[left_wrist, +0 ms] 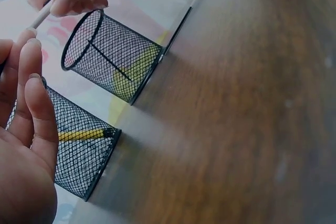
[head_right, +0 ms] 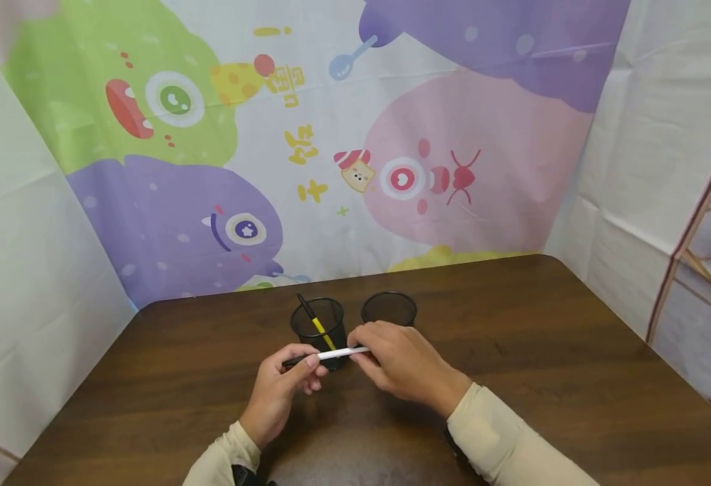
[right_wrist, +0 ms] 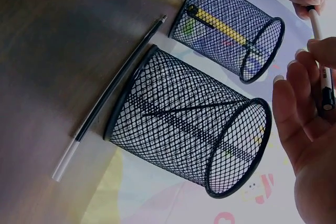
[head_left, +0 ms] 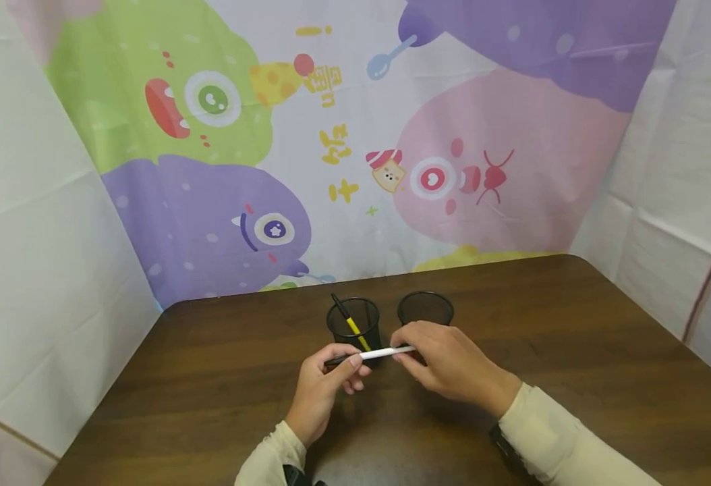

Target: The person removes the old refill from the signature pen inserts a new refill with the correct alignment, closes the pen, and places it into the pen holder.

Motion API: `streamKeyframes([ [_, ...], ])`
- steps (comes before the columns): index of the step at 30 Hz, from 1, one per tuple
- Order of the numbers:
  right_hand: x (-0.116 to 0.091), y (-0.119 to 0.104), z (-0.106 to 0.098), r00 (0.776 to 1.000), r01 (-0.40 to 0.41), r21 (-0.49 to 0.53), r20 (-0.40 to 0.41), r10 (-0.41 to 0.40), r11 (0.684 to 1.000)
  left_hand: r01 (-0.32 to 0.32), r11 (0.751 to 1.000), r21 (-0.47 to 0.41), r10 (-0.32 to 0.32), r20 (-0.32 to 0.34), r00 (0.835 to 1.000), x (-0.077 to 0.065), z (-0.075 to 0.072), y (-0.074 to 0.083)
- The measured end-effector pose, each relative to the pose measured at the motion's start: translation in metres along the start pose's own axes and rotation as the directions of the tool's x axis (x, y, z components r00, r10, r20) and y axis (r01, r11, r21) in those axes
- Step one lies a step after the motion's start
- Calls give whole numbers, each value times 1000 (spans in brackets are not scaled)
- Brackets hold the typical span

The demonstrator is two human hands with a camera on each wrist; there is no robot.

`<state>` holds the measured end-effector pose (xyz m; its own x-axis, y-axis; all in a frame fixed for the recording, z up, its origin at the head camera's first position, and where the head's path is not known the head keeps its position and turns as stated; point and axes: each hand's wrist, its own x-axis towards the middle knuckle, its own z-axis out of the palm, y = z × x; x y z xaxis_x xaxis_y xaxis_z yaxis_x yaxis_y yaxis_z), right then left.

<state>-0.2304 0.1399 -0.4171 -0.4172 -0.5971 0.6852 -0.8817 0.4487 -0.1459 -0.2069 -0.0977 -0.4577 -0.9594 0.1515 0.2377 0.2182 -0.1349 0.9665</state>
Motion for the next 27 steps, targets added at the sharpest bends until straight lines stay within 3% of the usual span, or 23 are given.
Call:
streamKeyframes([
  [8, -3, -1, 5, 1000, 26, -12, 2, -26, 1000, 20, 1000, 1, -20, 13, 1000, -4, -3, -2],
  [16, -2, -3, 8, 1000, 15, -21, 5, -15, 1000, -5, 1000, -3, 5, 41, 999, -5, -7, -3],
  [27, 0, -2, 1, 997, -55, -7, 63, 55, 998, -23, 1000, 9, 22, 69, 997, 1, -3, 0],
])
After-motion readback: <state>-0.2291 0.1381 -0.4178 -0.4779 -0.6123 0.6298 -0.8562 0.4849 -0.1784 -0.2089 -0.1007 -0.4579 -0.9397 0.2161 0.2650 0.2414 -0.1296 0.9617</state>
